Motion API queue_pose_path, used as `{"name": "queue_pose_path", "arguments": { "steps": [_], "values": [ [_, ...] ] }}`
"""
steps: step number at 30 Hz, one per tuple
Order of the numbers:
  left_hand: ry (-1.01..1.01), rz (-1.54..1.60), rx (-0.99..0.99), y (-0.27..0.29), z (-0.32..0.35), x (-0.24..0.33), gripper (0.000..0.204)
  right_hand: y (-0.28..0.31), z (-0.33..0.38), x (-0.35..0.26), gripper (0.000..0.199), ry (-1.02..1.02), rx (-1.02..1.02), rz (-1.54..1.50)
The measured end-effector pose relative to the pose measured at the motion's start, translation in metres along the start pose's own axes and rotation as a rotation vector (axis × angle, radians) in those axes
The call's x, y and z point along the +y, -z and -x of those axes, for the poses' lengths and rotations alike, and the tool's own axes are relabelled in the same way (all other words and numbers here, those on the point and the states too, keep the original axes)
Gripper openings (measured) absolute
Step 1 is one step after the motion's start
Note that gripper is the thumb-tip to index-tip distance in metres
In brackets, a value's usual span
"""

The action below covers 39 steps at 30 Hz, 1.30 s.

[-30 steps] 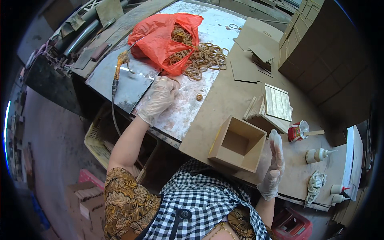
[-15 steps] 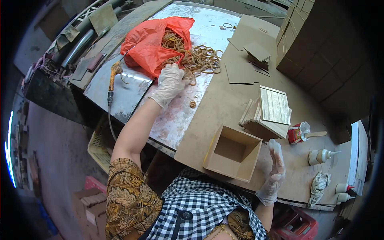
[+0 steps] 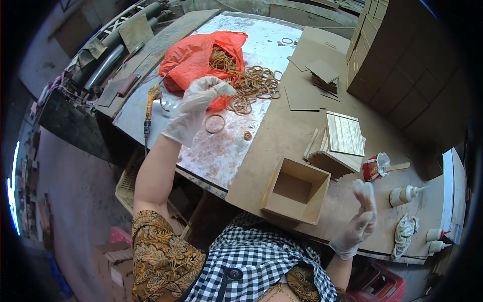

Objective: The person assembles a small cardboard box by folding its sides and securing them with a rubber band. They then pick up a stack of corrugated cardboard pieces and apply a white substance to the surface of one piece using a wooden stick.

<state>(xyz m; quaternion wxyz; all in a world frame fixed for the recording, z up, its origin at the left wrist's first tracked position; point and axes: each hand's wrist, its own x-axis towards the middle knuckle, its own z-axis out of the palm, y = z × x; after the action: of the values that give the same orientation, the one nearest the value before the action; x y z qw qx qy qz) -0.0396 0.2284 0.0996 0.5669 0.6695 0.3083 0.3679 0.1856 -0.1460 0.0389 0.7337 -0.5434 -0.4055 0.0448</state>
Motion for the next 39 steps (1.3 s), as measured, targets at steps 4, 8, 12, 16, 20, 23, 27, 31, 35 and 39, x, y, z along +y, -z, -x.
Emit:
{"name": "queue_pose_path", "arguments": {
  "steps": [4,8,12,16,20,23,27,31,35,39],
  "values": [
    [0.071,0.223,-0.386,-0.020,0.029,0.045,0.018,-0.008,-0.021,-0.026,0.045,0.060,0.014,0.044],
    [0.154,0.358,-0.477,-0.045,0.071,0.069,0.025,-0.060,-0.056,-0.067,0.046,-0.124,-0.358,-0.076],
    [0.118,0.422,-0.643,-0.069,0.100,0.082,0.019,-0.106,-0.083,-0.086,0.057,-0.346,-0.743,-0.059],
    [0.177,0.479,-0.657,-0.077,0.112,0.088,0.026,-0.113,-0.077,-0.085,0.031,-0.542,-0.676,-0.205],
    [0.018,0.340,-0.431,-0.100,0.125,0.094,0.044,-0.111,-0.070,-0.073,0.032,-0.345,-0.532,0.190],
    [-0.402,0.018,-0.050,-0.118,0.101,0.068,0.044,-0.126,-0.067,-0.078,0.026,-0.177,-0.469,0.431],
    [-1.114,-0.691,0.550,-0.115,0.052,0.065,0.059,-0.133,-0.073,-0.079,0.023,0.011,-0.338,0.573],
    [-0.968,-0.858,0.265,-0.101,0.094,0.056,0.065,-0.085,-0.092,-0.074,0.021,-0.150,-0.210,0.528],
    [-1.028,-0.970,0.193,-0.083,0.141,0.041,0.072,-0.036,-0.048,-0.074,0.048,0.015,-0.156,0.682],
    [-0.723,-0.753,-0.009,-0.077,0.190,0.017,0.080,-0.011,0.010,-0.058,0.064,-0.072,-0.195,0.595]
  ]
}}
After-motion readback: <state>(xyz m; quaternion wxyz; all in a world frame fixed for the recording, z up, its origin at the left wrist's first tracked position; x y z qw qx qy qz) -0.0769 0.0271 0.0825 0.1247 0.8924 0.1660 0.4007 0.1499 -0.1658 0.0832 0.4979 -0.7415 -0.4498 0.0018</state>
